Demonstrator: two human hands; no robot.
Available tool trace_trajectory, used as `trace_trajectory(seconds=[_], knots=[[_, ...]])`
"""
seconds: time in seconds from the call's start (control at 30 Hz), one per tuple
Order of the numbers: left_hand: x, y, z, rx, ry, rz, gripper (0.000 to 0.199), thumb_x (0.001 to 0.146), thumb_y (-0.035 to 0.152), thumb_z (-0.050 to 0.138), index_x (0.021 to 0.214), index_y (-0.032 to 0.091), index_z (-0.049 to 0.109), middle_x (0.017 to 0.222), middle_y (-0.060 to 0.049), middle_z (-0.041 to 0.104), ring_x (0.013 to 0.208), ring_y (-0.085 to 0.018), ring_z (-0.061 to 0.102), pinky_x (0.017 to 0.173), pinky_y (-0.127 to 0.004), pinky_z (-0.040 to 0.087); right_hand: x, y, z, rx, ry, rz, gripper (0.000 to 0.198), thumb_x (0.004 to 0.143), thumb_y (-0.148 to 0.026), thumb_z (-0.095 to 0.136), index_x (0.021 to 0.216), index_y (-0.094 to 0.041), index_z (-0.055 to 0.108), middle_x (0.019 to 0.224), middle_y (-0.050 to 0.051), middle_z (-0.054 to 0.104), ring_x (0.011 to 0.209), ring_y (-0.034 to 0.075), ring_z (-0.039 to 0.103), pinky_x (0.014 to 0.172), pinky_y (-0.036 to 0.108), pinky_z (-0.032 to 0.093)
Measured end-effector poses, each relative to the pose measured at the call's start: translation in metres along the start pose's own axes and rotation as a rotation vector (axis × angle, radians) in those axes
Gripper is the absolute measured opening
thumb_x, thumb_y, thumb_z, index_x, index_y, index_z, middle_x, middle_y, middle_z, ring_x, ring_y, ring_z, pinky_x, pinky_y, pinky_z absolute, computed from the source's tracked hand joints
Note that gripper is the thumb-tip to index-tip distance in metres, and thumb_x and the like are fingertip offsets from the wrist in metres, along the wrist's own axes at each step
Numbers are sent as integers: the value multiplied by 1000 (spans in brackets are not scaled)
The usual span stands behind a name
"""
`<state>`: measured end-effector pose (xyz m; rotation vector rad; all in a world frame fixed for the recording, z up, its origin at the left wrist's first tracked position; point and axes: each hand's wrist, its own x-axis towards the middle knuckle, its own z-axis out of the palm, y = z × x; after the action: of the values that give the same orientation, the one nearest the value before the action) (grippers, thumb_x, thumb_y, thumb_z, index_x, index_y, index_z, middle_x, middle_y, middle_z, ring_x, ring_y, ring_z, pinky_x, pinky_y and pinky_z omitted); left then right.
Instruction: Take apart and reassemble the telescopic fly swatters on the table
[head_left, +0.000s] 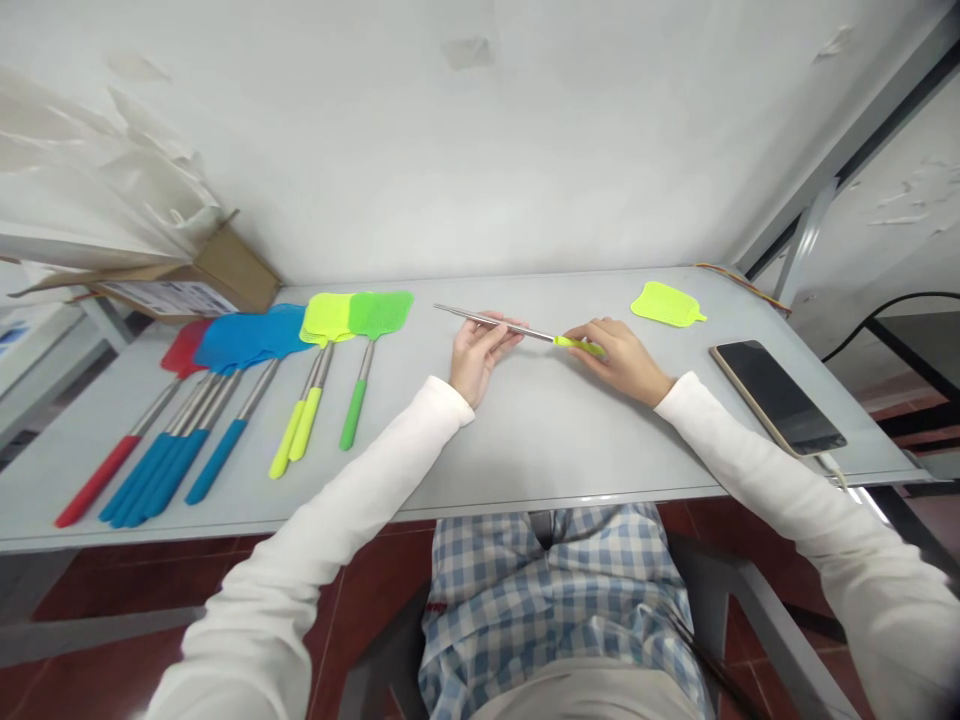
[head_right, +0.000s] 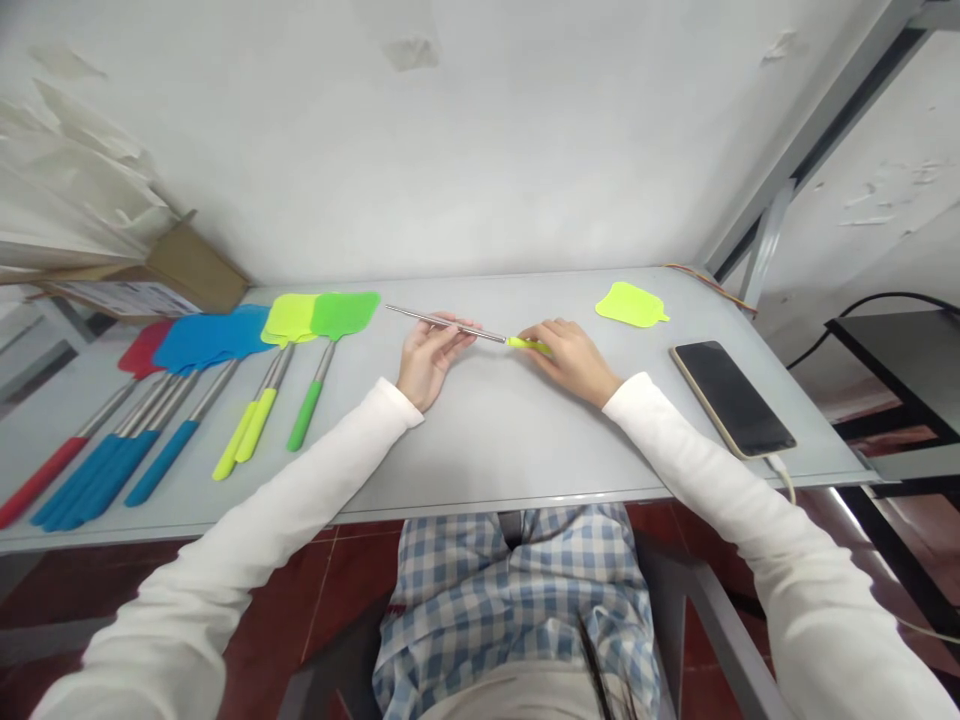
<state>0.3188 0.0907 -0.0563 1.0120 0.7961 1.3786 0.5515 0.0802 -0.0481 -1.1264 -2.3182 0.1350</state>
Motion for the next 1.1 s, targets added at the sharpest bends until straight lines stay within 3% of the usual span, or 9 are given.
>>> trace_trajectory(seconds=[0.17, 0.4, 0.57, 0.77, 0.87, 0.97, 1.03, 1.1], knots=[[0, 0, 0, -57, -30, -2, 28, 74, 26, 76, 93, 18, 57, 96, -4, 73, 101, -20, 71, 101, -39, 51, -2, -3, 4, 37, 104, -31, 27, 99, -41, 45, 108, -23, 63, 95, 9, 69, 85, 24, 58, 80, 39, 43], [-3, -3, 3, 52, -54, 27, 35, 71, 34, 80, 92, 19, 57, 98, -6, 75, 106, -20, 69, 100, -39, 51, -2, 1, 8, 12, 222, -51, 25, 98, -40, 48, 103, -22, 66, 88, 8, 67, 78, 23, 56, 74, 38, 42], [-9, -6, 10, 225, -273, -18, 37, 67, 36, 83, 89, 16, 62, 100, -9, 75, 98, -21, 70, 96, -39, 53, -4, -9, 17, 90, 205, -85, 26, 96, -45, 52, 95, -22, 65, 80, 6, 67, 73, 20, 56, 72, 36, 43], [-15, -5, 17, 88, -292, -73, 43, 71, 43, 79, 99, 18, 59, 102, -7, 72, 97, -19, 70, 90, -36, 55, 2, -9, 9, 88, 179, -36, 30, 96, -49, 50, 89, -22, 64, 81, 5, 68, 71, 19, 57, 74, 36, 43], [-15, -1, 16, 41, -262, -147, 45, 73, 47, 77, 102, 20, 56, 88, -2, 69, 88, -17, 71, 84, -32, 55, 9, 23, -11, -131, 206, 164, 37, 100, -44, 37, 92, -20, 64, 92, 12, 69, 86, 26, 60, 84, 42, 42], [-10, 6, 10, 56, -162, -177, 45, 78, 53, 69, 107, 22, 54, 74, 5, 56, 60, -9, 65, 62, -24, 53, 10, 66, -29, -456, 193, 592, 41, 95, -40, 47, 112, -6, 61, 122, 28, 59, 116, 39, 52, 95, 51, 37], [-5, 10, 5, 126, -98, -155, 43, 83, 56, 62, 111, 25, 55, 73, 7, 48, 47, -5, 54, 45, -19, 42, 7, 89, -35, -577, 93, 828, 56, 91, -41, 55, 122, 6, 54, 133, 39, 48, 129, 45, 42, 100, 55, 32], [1, 13, -1, 259, -68, -76, 41, 87, 56, 56, 116, 27, 56, 77, 5, 48, 43, -3, 46, 38, -18, 32, 4, 102, -34, -603, 1, 942, 62, 90, -41, 57, 124, 10, 50, 132, 43, 46, 133, 47, 39, 102, 56, 30]])
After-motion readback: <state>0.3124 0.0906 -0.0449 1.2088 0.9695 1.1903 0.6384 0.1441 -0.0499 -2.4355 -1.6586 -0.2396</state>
